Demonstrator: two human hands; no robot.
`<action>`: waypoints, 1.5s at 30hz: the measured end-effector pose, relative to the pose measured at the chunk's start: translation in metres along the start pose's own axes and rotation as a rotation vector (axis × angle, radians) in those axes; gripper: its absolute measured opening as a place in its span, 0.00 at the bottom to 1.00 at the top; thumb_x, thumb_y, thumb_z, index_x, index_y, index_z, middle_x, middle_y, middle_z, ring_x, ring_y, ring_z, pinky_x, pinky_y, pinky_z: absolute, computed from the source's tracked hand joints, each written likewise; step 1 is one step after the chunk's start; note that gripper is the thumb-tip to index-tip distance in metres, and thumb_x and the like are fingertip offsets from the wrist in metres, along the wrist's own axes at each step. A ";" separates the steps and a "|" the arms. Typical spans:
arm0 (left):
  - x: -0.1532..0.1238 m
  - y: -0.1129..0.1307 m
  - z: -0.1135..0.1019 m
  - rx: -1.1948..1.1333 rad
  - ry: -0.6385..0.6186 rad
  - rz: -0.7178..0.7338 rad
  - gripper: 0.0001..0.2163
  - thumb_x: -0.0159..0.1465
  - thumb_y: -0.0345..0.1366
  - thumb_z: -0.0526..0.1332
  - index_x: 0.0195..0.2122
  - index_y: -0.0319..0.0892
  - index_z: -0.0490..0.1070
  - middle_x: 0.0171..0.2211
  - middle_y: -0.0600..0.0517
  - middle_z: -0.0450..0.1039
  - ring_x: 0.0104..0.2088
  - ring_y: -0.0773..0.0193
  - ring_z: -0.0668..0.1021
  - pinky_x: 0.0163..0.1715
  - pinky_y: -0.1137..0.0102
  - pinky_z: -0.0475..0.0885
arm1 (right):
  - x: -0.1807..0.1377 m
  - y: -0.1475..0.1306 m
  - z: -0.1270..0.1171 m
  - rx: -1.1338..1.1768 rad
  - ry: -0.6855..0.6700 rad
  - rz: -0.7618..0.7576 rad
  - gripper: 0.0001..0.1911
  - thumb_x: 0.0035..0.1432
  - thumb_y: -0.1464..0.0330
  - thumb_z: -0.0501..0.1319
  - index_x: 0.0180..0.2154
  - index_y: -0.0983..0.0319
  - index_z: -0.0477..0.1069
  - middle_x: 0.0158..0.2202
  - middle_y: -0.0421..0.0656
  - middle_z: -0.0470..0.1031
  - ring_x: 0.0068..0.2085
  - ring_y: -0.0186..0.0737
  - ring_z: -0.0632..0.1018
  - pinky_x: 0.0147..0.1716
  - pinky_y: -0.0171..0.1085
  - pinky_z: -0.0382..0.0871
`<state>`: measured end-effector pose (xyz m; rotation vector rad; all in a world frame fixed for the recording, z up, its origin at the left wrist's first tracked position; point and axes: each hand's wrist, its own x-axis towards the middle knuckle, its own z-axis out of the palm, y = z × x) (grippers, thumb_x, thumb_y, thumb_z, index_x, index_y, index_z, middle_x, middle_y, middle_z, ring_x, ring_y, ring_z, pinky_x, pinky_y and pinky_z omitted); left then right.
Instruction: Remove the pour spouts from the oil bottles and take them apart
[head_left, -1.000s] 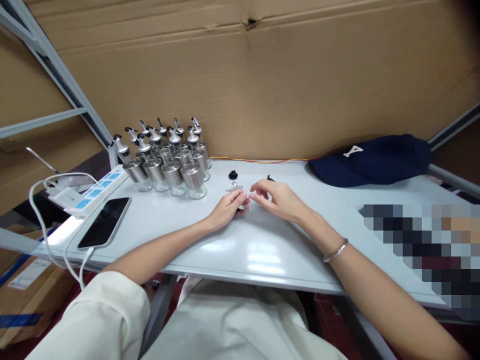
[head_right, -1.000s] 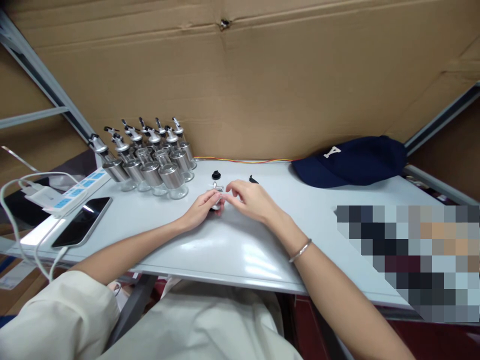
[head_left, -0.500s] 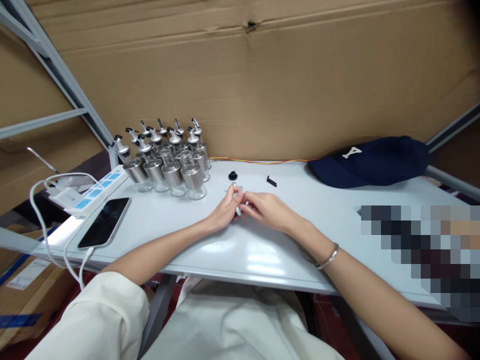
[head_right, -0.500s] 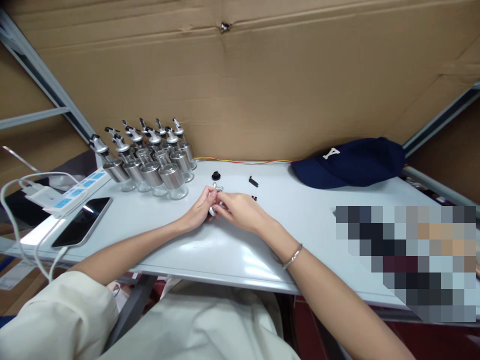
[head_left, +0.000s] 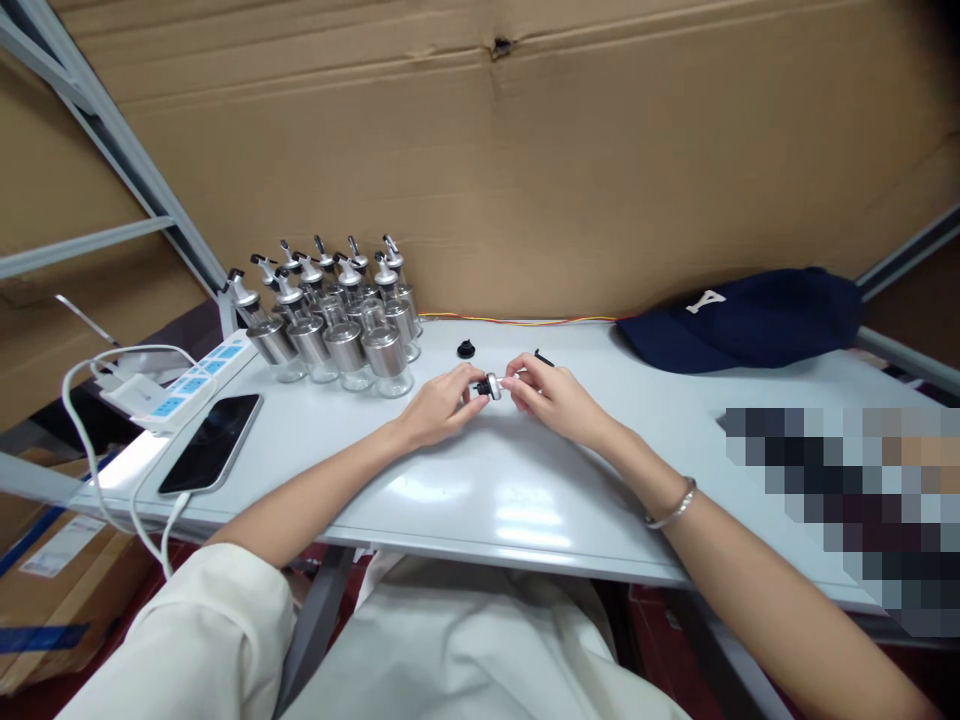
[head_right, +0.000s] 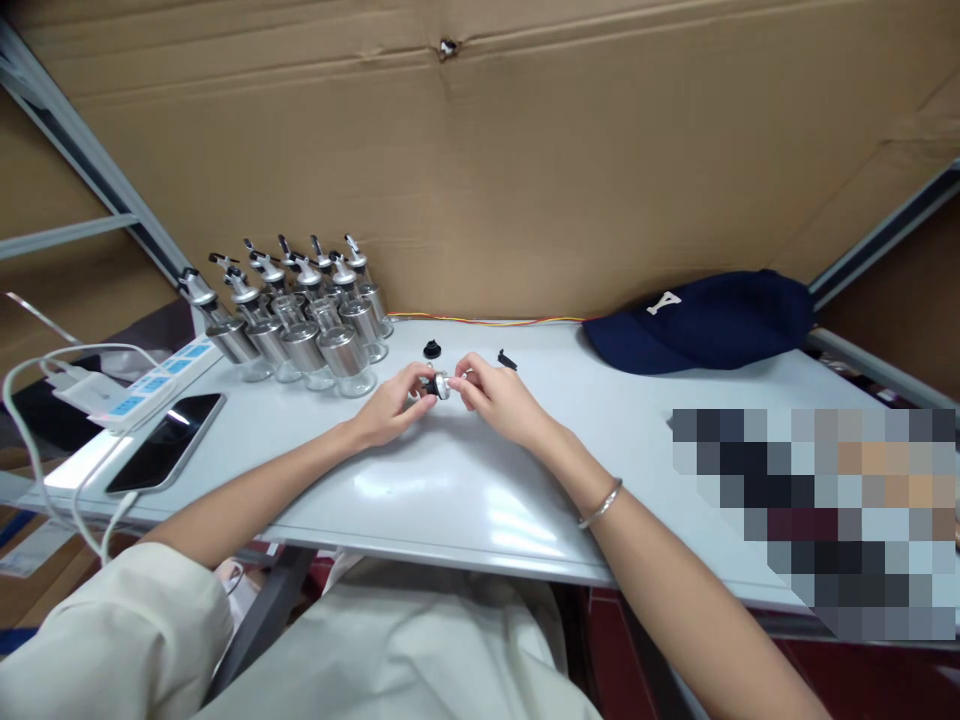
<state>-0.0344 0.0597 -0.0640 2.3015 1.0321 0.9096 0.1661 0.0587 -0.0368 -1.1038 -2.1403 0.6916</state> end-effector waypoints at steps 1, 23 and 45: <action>0.000 0.000 -0.002 0.072 -0.020 0.032 0.12 0.64 0.42 0.51 0.45 0.42 0.61 0.42 0.47 0.68 0.34 0.64 0.72 0.40 0.67 0.66 | 0.000 -0.001 0.000 0.022 -0.010 0.014 0.09 0.61 0.61 0.50 0.34 0.59 0.60 0.19 0.34 0.66 0.20 0.32 0.64 0.26 0.32 0.59; 0.005 -0.001 -0.003 0.212 -0.076 0.108 0.12 0.60 0.46 0.45 0.24 0.45 0.52 0.21 0.54 0.56 0.23 0.63 0.60 0.37 0.66 0.60 | -0.003 -0.002 0.009 0.798 -0.443 0.186 0.22 0.53 0.50 0.60 0.25 0.63 0.62 0.16 0.30 0.48 0.19 0.26 0.50 0.19 0.31 0.44; 0.009 0.022 0.005 -0.670 -0.072 -0.351 0.20 0.63 0.54 0.45 0.24 0.42 0.52 0.17 0.60 0.46 0.17 0.74 0.52 0.17 0.75 0.49 | -0.004 -0.004 0.006 -0.688 0.135 -0.525 0.19 0.68 0.64 0.42 0.32 0.62 0.66 0.25 0.44 0.71 0.27 0.38 0.70 0.34 0.36 0.57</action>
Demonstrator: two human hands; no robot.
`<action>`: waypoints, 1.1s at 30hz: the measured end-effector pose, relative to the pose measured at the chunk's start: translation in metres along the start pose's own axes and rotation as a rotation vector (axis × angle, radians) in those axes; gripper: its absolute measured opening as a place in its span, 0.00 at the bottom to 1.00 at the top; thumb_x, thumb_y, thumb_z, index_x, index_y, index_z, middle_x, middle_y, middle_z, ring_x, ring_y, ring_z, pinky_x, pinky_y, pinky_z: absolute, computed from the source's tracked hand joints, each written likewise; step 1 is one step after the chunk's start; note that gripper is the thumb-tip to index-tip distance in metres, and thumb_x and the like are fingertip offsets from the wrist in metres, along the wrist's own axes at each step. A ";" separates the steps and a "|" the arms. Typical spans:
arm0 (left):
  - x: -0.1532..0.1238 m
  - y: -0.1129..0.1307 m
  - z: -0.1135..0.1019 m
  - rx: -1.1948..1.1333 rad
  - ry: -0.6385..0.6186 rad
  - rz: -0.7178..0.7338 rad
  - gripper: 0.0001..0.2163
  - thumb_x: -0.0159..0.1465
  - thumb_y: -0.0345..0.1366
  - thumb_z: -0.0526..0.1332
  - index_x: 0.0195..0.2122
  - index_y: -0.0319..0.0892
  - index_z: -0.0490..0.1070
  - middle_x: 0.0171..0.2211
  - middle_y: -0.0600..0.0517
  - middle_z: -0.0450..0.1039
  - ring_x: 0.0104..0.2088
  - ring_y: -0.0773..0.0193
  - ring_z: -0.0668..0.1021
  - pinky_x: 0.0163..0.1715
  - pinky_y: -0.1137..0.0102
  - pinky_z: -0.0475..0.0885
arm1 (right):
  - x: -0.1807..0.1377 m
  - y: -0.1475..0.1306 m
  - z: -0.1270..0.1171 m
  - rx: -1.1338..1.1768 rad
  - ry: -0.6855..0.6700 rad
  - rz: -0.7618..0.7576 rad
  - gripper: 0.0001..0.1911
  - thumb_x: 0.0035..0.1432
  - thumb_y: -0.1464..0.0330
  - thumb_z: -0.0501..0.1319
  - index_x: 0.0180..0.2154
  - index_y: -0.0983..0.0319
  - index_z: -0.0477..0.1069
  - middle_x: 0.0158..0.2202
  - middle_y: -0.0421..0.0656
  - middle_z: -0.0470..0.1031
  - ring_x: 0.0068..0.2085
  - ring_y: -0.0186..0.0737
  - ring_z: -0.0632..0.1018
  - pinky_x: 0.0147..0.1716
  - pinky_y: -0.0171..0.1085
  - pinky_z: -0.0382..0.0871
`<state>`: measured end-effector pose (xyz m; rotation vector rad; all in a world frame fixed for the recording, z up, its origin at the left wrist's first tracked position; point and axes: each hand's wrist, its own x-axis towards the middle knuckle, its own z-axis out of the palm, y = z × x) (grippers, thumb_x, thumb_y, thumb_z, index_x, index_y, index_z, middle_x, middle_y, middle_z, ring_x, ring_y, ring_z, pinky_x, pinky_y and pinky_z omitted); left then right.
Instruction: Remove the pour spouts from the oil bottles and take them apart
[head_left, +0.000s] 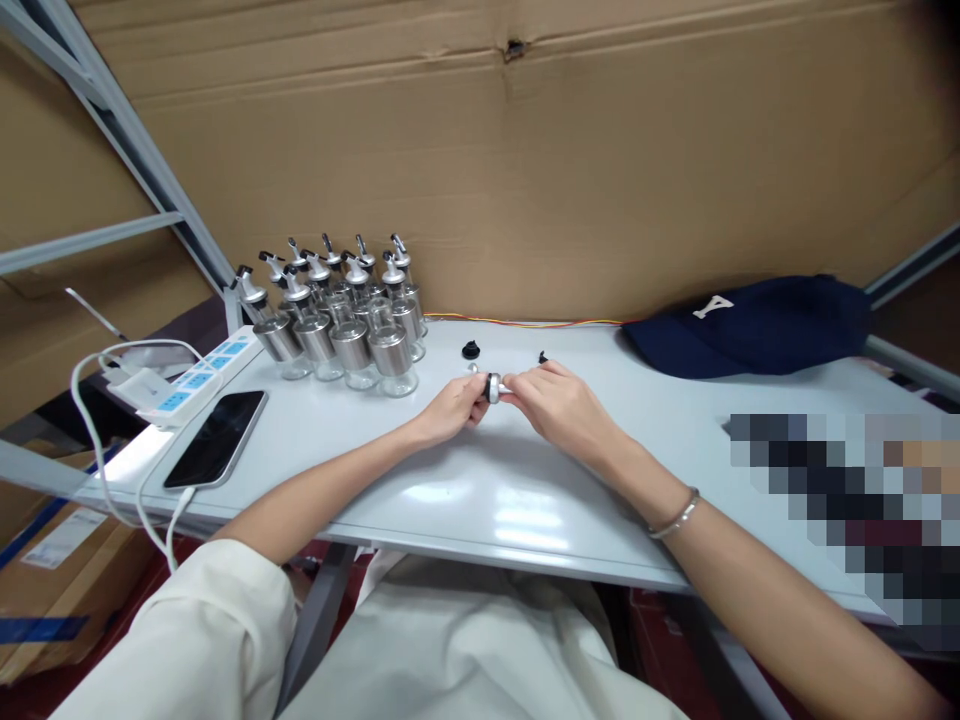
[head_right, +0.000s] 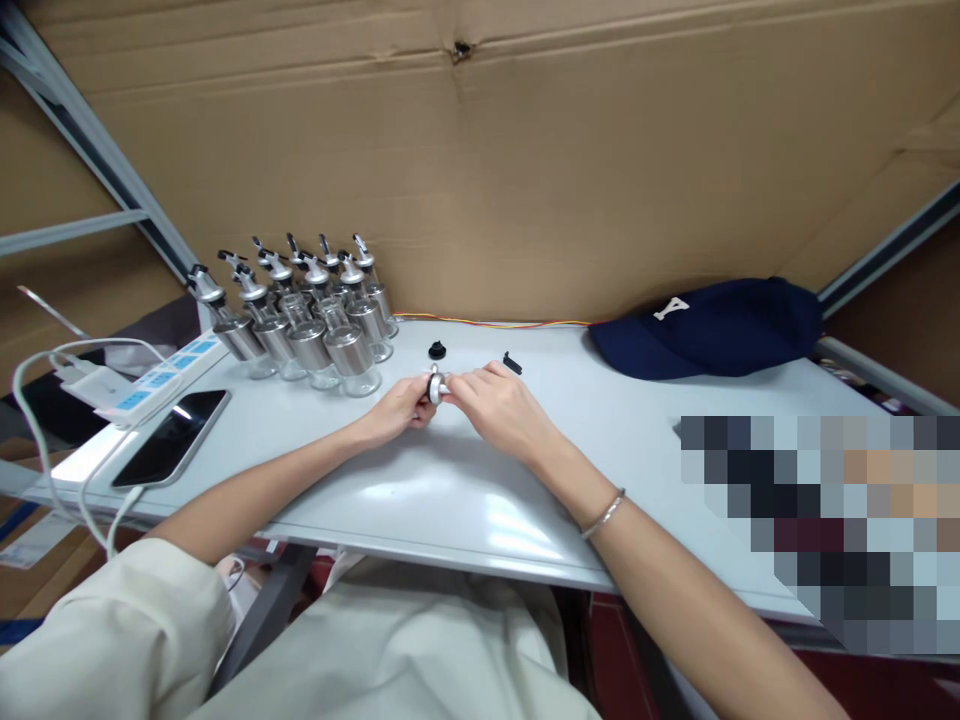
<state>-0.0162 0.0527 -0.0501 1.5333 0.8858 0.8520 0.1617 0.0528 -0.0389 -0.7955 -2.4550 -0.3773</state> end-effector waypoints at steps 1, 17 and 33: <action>-0.001 0.003 0.000 -0.034 -0.029 -0.056 0.19 0.64 0.52 0.45 0.23 0.42 0.52 0.17 0.60 0.45 0.17 0.75 0.51 0.17 0.76 0.47 | 0.000 0.001 0.000 -0.064 0.032 -0.053 0.17 0.68 0.65 0.44 0.32 0.62 0.66 0.24 0.43 0.72 0.27 0.37 0.70 0.34 0.36 0.57; 0.002 -0.003 -0.014 0.005 -0.165 -0.077 0.22 0.59 0.56 0.51 0.30 0.38 0.61 0.22 0.57 0.58 0.19 0.75 0.60 0.19 0.76 0.54 | -0.002 0.003 0.000 0.379 -0.158 0.304 0.17 0.66 0.61 0.45 0.31 0.61 0.66 0.19 0.38 0.65 0.21 0.33 0.64 0.26 0.33 0.54; 0.000 0.004 -0.032 1.412 0.005 0.731 0.18 0.69 0.44 0.41 0.41 0.37 0.64 0.34 0.47 0.73 0.29 0.64 0.74 0.32 0.70 0.65 | 0.003 0.009 -0.008 1.752 -0.492 0.928 0.15 0.59 0.62 0.55 0.27 0.66 0.68 0.10 0.28 0.49 0.12 0.22 0.46 0.14 0.29 0.42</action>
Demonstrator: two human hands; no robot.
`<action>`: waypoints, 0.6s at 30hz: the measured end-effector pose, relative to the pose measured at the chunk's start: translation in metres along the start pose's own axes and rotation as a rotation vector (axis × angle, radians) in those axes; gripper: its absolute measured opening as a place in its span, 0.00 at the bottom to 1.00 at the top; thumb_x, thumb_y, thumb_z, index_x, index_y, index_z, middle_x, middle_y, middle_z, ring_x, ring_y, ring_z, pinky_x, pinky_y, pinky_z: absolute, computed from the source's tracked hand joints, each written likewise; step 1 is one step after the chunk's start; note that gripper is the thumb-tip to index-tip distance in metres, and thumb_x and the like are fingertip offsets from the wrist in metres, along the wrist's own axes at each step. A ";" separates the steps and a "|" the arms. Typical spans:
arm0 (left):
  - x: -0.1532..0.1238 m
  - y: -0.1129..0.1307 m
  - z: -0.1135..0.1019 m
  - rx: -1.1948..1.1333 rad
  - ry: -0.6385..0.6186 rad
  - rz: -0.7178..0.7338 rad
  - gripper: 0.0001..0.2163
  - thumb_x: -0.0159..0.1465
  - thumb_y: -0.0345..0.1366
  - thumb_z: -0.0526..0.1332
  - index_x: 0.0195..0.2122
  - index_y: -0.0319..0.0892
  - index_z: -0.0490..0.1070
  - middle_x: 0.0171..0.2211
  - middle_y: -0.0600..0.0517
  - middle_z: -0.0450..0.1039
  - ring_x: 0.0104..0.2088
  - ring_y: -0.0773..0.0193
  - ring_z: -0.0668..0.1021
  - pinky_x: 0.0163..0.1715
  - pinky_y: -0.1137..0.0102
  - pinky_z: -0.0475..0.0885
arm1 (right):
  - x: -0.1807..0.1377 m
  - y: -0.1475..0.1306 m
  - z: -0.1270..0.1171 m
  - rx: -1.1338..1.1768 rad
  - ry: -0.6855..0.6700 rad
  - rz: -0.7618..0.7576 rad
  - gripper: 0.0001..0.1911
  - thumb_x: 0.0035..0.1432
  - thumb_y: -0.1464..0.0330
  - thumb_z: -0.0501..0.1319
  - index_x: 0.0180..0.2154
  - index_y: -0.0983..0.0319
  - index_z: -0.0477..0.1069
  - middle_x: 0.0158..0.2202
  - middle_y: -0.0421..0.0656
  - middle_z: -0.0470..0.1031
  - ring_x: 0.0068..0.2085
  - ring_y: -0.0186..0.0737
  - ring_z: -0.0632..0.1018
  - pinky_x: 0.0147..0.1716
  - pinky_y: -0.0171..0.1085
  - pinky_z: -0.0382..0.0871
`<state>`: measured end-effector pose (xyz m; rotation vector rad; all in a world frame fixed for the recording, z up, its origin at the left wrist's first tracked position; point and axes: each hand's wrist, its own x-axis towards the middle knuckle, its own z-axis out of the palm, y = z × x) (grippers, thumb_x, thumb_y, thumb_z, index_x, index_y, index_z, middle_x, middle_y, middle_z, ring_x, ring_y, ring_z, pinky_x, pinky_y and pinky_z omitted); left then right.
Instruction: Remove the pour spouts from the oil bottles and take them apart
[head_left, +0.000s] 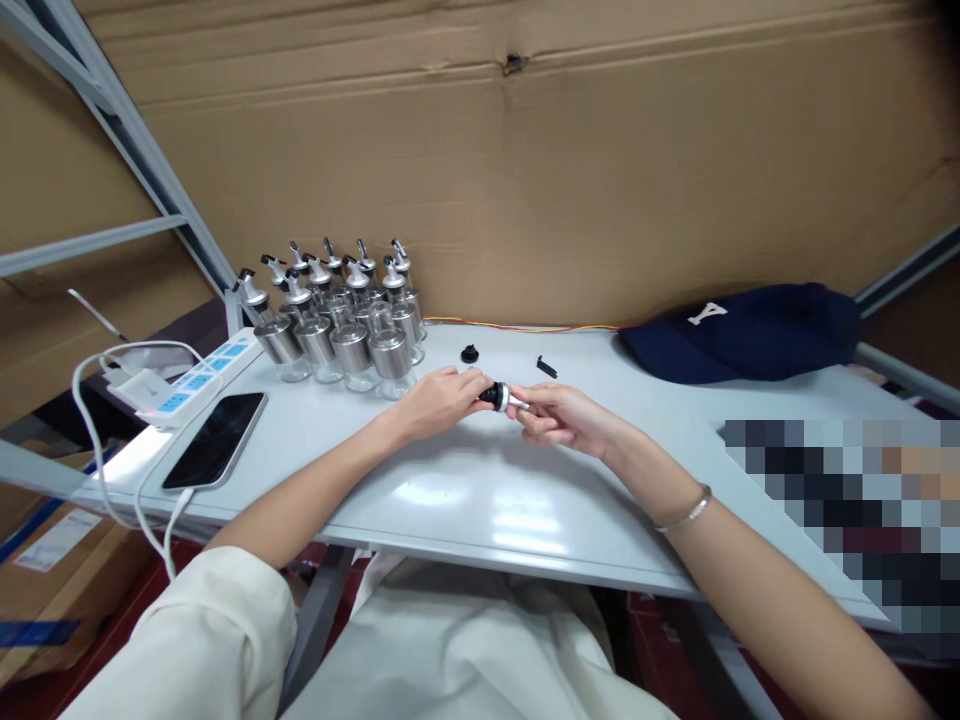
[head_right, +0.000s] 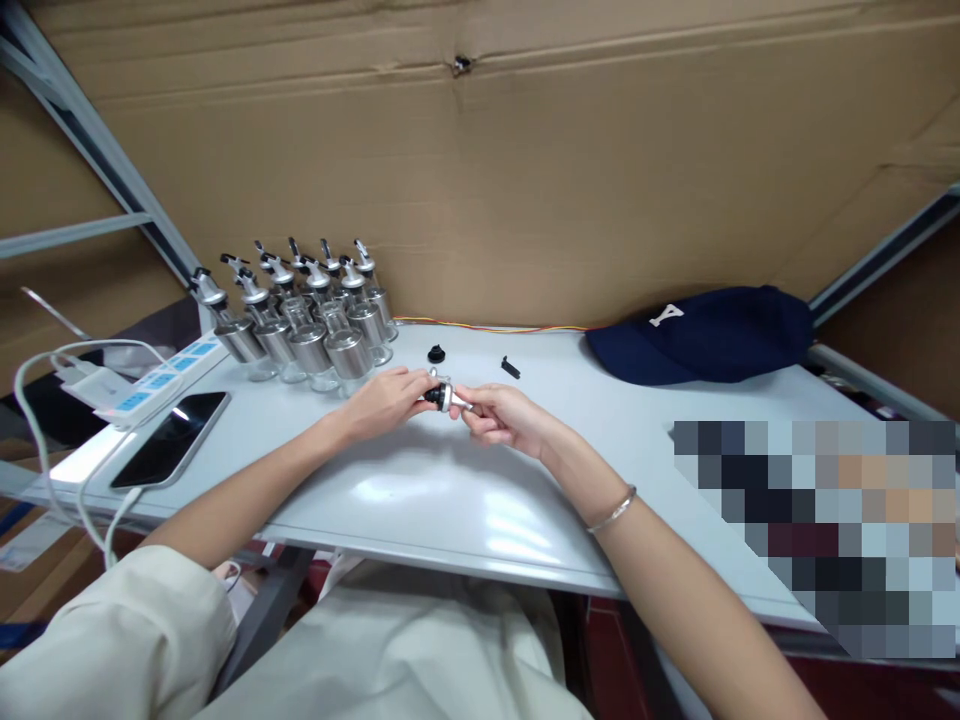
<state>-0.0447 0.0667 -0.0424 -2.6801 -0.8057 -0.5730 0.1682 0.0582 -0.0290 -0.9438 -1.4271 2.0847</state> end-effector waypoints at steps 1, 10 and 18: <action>-0.001 -0.001 0.000 0.049 0.056 0.056 0.18 0.70 0.44 0.40 0.41 0.37 0.64 0.34 0.47 0.73 0.29 0.65 0.74 0.32 0.70 0.65 | -0.001 -0.001 0.000 0.037 -0.039 0.019 0.15 0.60 0.63 0.54 0.26 0.66 0.67 0.09 0.28 0.49 0.11 0.21 0.46 0.14 0.28 0.44; -0.007 -0.008 0.001 0.074 0.350 0.151 0.22 0.70 0.45 0.34 0.38 0.39 0.64 0.29 0.48 0.73 0.29 0.65 0.73 0.37 0.66 0.63 | -0.006 0.004 0.017 0.012 -0.244 -0.059 0.18 0.59 0.56 0.57 0.26 0.64 0.62 0.10 0.28 0.52 0.11 0.23 0.54 0.16 0.28 0.48; -0.006 -0.007 0.000 -0.106 0.205 -0.075 0.27 0.68 0.47 0.29 0.31 0.40 0.63 0.25 0.49 0.69 0.25 0.64 0.64 0.38 0.63 0.61 | -0.006 0.001 0.031 -0.545 0.094 -0.353 0.20 0.58 0.53 0.54 0.24 0.61 0.59 0.16 0.33 0.60 0.18 0.29 0.62 0.21 0.32 0.56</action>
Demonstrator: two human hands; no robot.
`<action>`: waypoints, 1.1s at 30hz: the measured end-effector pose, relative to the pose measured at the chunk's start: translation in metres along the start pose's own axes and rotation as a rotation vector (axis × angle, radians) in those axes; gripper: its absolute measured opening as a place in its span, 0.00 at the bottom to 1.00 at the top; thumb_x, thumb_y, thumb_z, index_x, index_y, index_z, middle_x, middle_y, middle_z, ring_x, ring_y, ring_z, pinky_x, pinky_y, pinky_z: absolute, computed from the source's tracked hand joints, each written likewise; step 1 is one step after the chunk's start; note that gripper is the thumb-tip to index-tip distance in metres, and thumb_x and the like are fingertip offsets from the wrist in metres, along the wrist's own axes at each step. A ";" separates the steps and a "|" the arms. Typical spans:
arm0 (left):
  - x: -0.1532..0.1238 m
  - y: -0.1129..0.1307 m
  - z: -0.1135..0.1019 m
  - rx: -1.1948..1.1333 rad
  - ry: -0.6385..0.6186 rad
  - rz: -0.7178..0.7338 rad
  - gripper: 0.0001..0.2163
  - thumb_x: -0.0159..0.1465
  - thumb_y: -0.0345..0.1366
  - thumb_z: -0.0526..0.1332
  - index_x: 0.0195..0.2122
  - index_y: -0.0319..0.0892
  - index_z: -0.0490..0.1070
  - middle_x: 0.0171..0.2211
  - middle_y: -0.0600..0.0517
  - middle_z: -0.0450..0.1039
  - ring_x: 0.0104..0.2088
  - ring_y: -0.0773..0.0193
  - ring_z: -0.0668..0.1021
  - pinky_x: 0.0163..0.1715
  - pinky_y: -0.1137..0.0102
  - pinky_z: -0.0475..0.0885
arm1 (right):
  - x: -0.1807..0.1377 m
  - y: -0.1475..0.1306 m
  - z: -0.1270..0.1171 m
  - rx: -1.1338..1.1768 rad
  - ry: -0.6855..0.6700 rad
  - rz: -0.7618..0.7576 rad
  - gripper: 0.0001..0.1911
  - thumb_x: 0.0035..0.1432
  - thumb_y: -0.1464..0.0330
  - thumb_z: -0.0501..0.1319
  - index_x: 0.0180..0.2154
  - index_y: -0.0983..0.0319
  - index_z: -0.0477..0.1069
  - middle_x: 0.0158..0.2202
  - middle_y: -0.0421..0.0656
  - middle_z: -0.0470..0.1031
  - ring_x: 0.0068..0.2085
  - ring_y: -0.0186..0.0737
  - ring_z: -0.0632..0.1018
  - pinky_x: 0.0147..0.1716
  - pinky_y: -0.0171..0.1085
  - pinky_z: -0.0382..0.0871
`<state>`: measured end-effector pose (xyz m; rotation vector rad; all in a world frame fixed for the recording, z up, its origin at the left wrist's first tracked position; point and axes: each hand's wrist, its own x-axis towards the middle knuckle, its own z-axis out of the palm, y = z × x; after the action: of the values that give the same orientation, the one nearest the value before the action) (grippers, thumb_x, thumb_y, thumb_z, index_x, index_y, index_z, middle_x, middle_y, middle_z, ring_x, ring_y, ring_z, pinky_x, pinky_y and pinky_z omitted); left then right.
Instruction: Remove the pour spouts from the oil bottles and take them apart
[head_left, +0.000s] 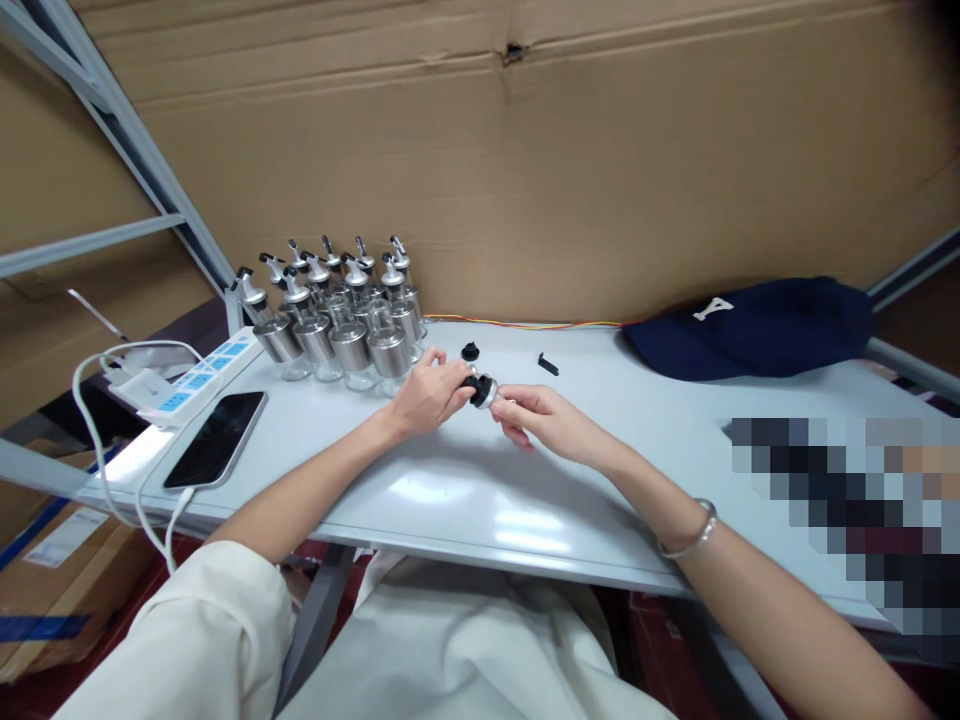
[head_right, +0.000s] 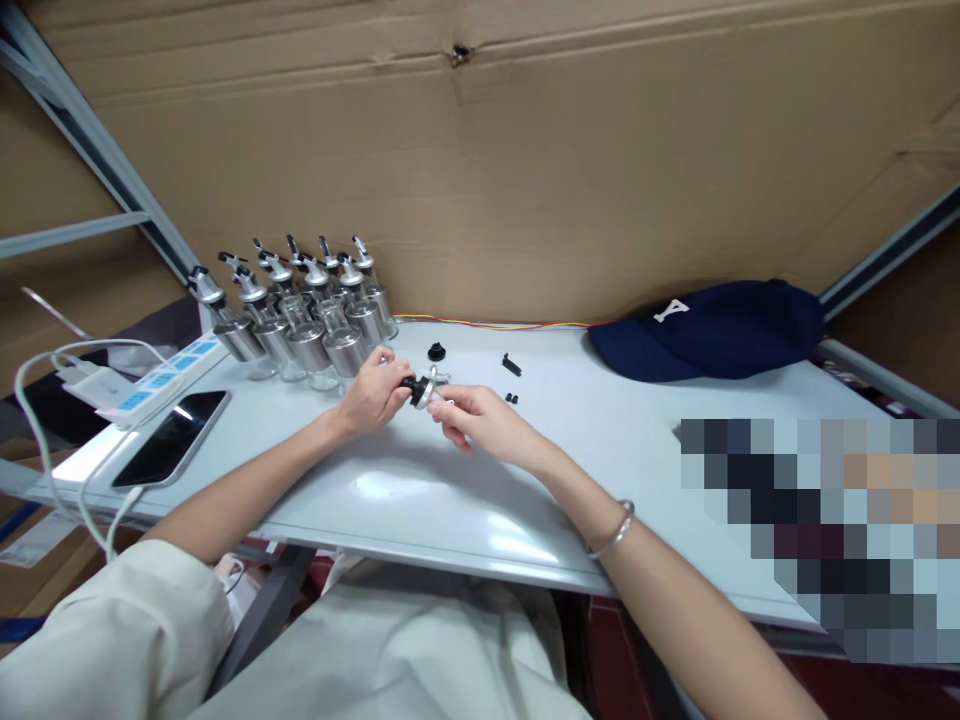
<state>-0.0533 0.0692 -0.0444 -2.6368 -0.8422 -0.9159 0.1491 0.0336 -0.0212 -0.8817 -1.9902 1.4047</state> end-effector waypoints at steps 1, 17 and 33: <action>0.000 0.000 0.000 -0.026 -0.022 -0.047 0.28 0.67 0.49 0.28 0.30 0.41 0.63 0.25 0.49 0.68 0.24 0.64 0.63 0.39 0.63 0.61 | 0.000 0.000 0.001 -0.129 0.069 -0.027 0.19 0.59 0.54 0.53 0.24 0.61 0.59 0.16 0.34 0.60 0.18 0.29 0.62 0.22 0.32 0.56; 0.019 -0.018 -0.018 -0.092 -0.087 -0.481 0.12 0.67 0.41 0.49 0.35 0.39 0.67 0.31 0.50 0.68 0.32 0.64 0.71 0.35 0.70 0.65 | 0.006 0.024 -0.026 -0.794 0.563 -0.446 0.15 0.65 0.68 0.47 0.48 0.63 0.68 0.39 0.50 0.71 0.38 0.42 0.73 0.38 0.39 0.66; 0.051 -0.028 0.021 0.203 -0.561 -0.597 0.12 0.61 0.21 0.49 0.35 0.33 0.73 0.35 0.40 0.70 0.38 0.55 0.76 0.39 0.66 0.69 | 0.007 0.023 -0.026 -0.727 0.597 -0.328 0.11 0.62 0.69 0.51 0.40 0.61 0.71 0.39 0.48 0.78 0.38 0.44 0.77 0.40 0.41 0.67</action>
<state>-0.0266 0.1228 -0.0280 -2.5104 -1.8072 -0.1376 0.1687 0.0597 -0.0350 -1.0428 -2.0190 0.1600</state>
